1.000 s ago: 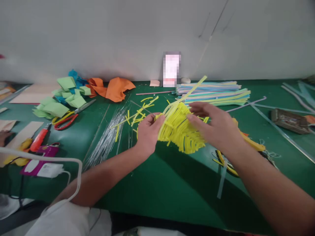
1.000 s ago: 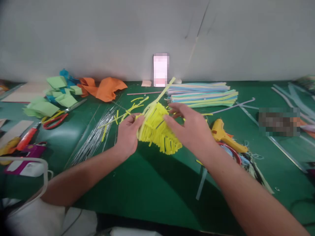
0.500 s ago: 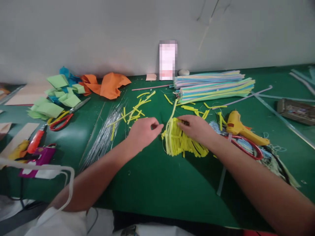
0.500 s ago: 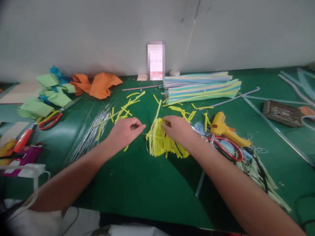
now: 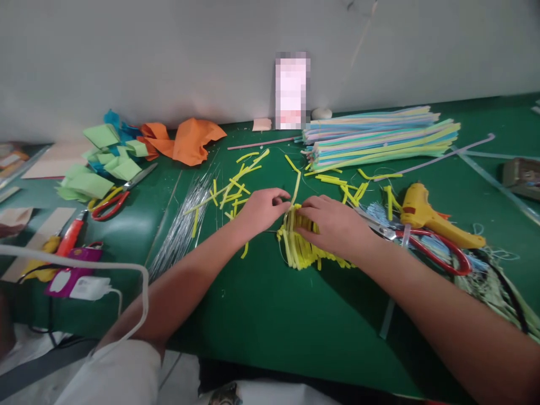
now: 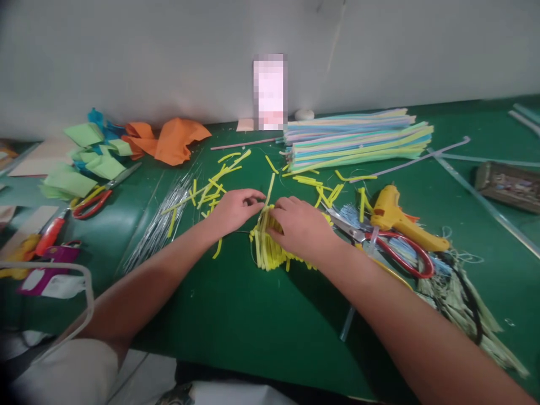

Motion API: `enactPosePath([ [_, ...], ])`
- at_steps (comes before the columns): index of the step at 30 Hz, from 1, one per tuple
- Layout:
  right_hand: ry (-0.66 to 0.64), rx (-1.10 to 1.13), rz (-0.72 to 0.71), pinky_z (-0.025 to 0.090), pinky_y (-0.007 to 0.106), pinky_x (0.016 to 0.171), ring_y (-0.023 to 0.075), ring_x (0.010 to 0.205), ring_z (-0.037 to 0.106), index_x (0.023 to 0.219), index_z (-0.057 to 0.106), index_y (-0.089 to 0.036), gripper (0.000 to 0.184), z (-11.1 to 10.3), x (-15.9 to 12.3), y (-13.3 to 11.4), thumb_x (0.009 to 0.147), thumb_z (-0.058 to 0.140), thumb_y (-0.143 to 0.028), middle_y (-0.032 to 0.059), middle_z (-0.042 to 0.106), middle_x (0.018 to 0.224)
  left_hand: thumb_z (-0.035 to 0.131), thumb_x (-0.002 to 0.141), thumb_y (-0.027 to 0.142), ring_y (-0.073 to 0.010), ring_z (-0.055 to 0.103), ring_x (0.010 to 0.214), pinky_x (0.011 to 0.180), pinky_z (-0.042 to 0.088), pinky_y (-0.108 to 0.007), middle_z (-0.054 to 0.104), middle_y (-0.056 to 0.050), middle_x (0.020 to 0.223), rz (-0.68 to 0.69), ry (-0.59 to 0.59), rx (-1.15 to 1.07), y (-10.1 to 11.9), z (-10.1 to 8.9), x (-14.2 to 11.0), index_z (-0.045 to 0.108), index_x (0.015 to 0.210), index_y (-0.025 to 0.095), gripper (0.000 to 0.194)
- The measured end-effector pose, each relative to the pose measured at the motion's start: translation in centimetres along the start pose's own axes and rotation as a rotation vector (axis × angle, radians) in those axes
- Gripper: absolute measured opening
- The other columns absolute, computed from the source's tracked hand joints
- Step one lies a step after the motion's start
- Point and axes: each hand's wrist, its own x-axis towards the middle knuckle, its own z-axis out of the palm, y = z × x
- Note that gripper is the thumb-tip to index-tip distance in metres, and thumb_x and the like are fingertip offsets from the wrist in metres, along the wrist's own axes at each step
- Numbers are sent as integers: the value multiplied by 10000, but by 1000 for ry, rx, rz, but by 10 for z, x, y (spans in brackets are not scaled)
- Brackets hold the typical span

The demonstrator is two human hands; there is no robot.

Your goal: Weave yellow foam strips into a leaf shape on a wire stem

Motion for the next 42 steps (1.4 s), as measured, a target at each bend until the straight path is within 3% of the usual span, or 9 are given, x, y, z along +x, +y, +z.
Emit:
enactPosePath([
  [4, -14, -7, -18, 448, 385, 805, 285, 1015, 588, 1049, 698, -149, 293, 2, 1, -1, 914, 527, -345, 132, 658, 1073, 653, 826, 299, -132, 551, 623, 610, 407, -276, 657, -8, 727, 28, -16, 45, 5, 3, 3, 711, 1003, 173, 225],
  [10, 18, -28, -34, 433, 389, 782, 290, 993, 582, 1039, 700, -138, 296, 5, -2, -3, 916, 526, -343, 140, 659, 1073, 617, 818, 205, -143, 565, 688, 646, 409, -283, 667, -25, 749, 96, 15, 96, 16, 5, 6, 668, 759, 172, 84],
  [19, 41, -18, -139, 417, 382, 810, 278, 1032, 569, 1152, 680, -159, 304, 7, -5, -4, 944, 482, -260, 131, 662, 1128, 615, 821, 203, -131, 580, 646, 640, 444, -270, 657, -15, 708, 20, 40, -59, 11, 4, 5, 620, 744, 171, 84],
  [24, 39, -1, -174, 412, 367, 795, 261, 1026, 565, 1117, 713, -199, 300, 11, -4, -2, 967, 461, -262, 119, 674, 1101, 629, 821, 210, -130, 589, 664, 661, 449, -274, 664, -14, 710, 8, 57, -111, 11, 4, 4, 629, 739, 167, 93],
  [34, 101, 42, -174, 418, 367, 799, 253, 1006, 555, 1083, 735, -201, 279, 18, -4, 0, 957, 494, -262, 112, 675, 1075, 664, 803, 219, -145, 630, 739, 698, 462, -271, 724, -32, 796, 59, 62, -76, 10, 3, 5, 689, 789, 165, 61],
  [42, 106, 92, -163, 459, 378, 804, 264, 1016, 585, 1052, 743, -172, 258, 20, -3, 5, 933, 537, -272, 110, 700, 1070, 674, 795, 238, -97, 557, 633, 623, 420, -238, 702, 2, 749, 105, 77, -33, 8, -4, -6, 685, 780, 169, 71],
])
